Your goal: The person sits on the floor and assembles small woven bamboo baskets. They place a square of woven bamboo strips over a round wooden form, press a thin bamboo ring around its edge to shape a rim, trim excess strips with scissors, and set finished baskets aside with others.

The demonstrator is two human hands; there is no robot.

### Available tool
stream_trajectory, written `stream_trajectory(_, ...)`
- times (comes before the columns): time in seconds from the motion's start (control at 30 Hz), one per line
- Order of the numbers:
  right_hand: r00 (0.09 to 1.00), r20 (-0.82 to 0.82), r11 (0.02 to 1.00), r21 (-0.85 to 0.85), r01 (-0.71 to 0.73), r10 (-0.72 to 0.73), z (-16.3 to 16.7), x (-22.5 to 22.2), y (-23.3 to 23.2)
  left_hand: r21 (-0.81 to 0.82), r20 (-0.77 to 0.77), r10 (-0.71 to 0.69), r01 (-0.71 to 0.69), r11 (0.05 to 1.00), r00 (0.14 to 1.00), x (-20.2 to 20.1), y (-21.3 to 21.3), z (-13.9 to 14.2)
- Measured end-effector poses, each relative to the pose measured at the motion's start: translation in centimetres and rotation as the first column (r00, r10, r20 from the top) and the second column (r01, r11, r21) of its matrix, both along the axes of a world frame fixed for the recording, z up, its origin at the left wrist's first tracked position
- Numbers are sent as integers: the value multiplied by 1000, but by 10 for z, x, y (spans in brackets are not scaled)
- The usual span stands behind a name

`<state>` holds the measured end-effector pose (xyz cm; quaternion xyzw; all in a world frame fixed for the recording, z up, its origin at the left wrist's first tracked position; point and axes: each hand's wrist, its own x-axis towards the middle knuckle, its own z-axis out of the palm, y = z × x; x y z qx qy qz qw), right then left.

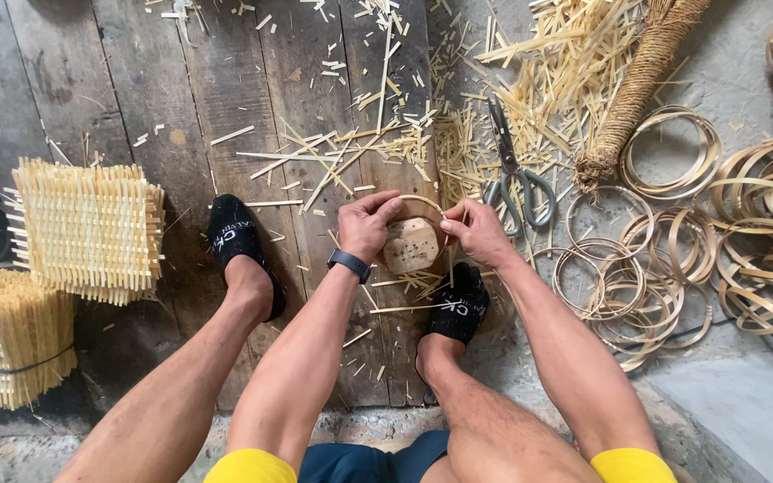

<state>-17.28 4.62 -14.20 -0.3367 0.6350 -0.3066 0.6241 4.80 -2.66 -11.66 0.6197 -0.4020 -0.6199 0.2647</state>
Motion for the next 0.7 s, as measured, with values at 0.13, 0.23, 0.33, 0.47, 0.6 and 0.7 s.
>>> stream_trajectory(0.13,997,-75,1000,28,1,1,0,5,-4,17,104,33,-35,999,994,-1,-1,-3)
stream_trajectory(0.23,990,121,985,163,55,-75,5,5,0,229,20,156,-156,961,988,4,-8,-7)
stream_trajectory(0.33,882,422,927,374,43,-211,11,7,13,472,-192,451,-321,821,872,19,-6,-8)
stream_trajectory(0.47,861,373,892,415,178,-345,9,19,25,630,-337,399,-110,768,853,41,33,2)
stream_trajectory(0.6,916,246,894,399,203,-318,-2,31,26,566,-337,340,-100,818,878,40,68,-2)
stream_trajectory(0.7,942,170,904,372,209,-288,-5,36,24,556,-206,370,-203,806,906,28,72,-12)
